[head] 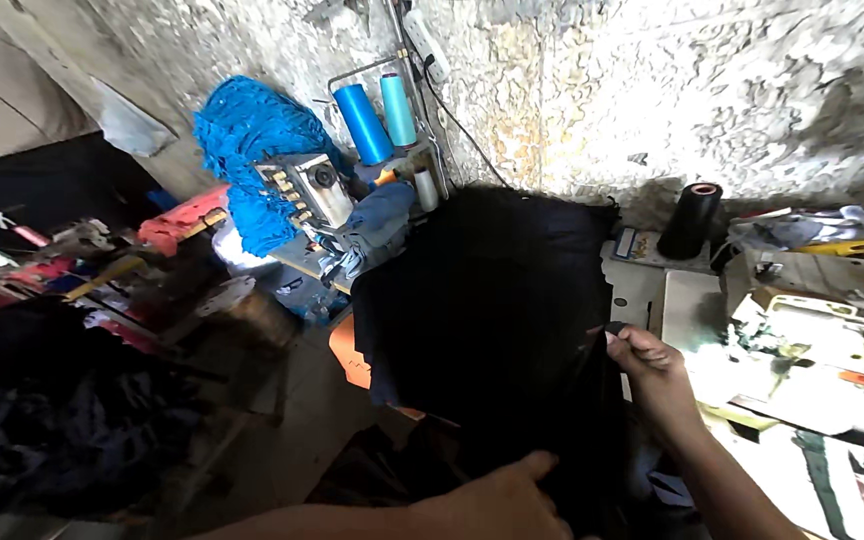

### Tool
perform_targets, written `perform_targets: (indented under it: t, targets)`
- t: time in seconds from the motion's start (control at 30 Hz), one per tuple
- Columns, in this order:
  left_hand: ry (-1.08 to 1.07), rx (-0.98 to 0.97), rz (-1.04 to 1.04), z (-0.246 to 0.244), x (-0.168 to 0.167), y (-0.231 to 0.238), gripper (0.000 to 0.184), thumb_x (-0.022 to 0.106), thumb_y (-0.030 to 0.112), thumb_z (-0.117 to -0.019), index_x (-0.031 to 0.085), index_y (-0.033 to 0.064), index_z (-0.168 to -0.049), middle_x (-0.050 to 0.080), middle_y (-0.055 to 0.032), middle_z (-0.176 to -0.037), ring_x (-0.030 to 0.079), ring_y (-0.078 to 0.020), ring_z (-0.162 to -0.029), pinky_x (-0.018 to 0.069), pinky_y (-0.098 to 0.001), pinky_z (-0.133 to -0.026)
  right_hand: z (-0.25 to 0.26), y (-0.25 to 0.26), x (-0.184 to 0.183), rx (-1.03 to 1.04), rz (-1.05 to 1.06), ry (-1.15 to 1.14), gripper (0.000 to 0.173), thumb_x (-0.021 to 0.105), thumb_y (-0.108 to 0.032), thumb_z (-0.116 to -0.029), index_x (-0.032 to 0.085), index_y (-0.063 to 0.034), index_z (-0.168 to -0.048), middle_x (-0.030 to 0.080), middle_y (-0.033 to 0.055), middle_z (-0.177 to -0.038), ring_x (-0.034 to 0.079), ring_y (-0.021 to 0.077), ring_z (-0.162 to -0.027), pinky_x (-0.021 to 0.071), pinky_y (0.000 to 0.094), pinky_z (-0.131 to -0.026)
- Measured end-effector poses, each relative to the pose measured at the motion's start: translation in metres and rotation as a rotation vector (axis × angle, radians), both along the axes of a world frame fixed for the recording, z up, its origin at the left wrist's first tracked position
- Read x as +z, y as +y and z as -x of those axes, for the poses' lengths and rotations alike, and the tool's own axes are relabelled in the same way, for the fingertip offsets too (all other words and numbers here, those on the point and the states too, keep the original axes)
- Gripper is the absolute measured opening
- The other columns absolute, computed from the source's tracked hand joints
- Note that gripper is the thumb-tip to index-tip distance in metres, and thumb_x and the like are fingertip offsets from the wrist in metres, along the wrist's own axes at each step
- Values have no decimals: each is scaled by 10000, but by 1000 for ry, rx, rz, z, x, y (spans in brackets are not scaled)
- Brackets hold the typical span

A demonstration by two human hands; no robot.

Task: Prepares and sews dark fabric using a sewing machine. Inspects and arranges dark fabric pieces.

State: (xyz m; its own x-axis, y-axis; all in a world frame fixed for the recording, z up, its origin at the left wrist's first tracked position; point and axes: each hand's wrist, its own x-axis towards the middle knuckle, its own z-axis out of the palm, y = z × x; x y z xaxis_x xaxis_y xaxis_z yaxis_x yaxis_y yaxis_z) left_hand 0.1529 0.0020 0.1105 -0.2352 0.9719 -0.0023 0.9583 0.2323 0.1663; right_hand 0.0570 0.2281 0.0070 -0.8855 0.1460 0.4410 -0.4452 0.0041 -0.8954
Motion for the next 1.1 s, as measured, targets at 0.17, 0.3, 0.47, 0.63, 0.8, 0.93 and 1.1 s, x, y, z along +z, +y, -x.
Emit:
perform_targets:
  t: [0.17, 0.3, 0.47, 0.63, 0.8, 0.93, 1.1]
  targets:
    - [336, 416, -396, 40, 54, -52, 229, 484, 295, -1082, 691, 226, -1010, 698, 67, -933, 657, -64, -1021, 275, -484, -1202, 7, 16, 5, -41, 236, -50, 280, 570, -9, -982, 652, -151, -755, 670, -106, -726, 612, -16, -674, 533, 171, -670]
    - [368, 755, -360, 136, 47, -75, 236, 674, 147, -943, 709, 46, -1154, 736, -113, -924, 703, -338, -955, 206, -780, -1107, 20, 0, 8, -31, 108, -92, 261, 610, -39, -962, 591, -156, -730, 585, -117, -641, 535, -25, -585, 473, 167, -580]
    - [55, 904, -129, 204, -27, -25, 313, 619, 139, -1018, 675, 50, -1313, 637, -221, -1345, 534, -453, -1328, 94, -785, -1152, 59, -29, -21, 18, -88, -326, 240, 620, -69, -995, 552, -63, -765, 502, -56, -620, 467, 12, -572, 410, 206, -581]
    - [-328, 504, -328, 212, -65, 33, 347, 514, 191, -1075, 662, 30, -1345, 612, -143, -1434, 464, -341, -1439, 158, -683, -1207, 63, -28, -34, 18, -100, -352, 218, 602, -80, -1006, 568, -49, -792, 507, -40, -656, 486, 25, -607, 427, 216, -606]
    - [-201, 302, -527, 239, -90, 39, 224, 653, 119, -986, 741, -17, -1141, 740, -173, -1024, 691, -315, -1011, 472, -523, -1013, 64, -20, -33, 32, -48, -372, 208, 598, -68, -1008, 573, -59, -801, 511, -41, -658, 470, 23, -588, 404, 201, -575]
    - [-109, 292, -630, 239, -99, 41, 148, 687, 97, -955, 751, -32, -991, 710, -148, -866, 686, -280, -881, 482, -497, -1004, 62, -22, -32, 44, 34, -401, 81, 591, -57, -1012, 571, -60, -934, 573, -46, -683, 523, 6, -601, 435, 182, -581]
    - [-89, 335, -643, 230, -104, 38, 136, 683, 111, -967, 725, -12, -929, 698, -117, -869, 691, -243, -910, 496, -462, -1040, 61, -25, -49, -23, -47, -357, 144, 596, -135, -1028, 636, -47, -921, 582, -46, -701, 548, -2, -643, 474, 192, -639]
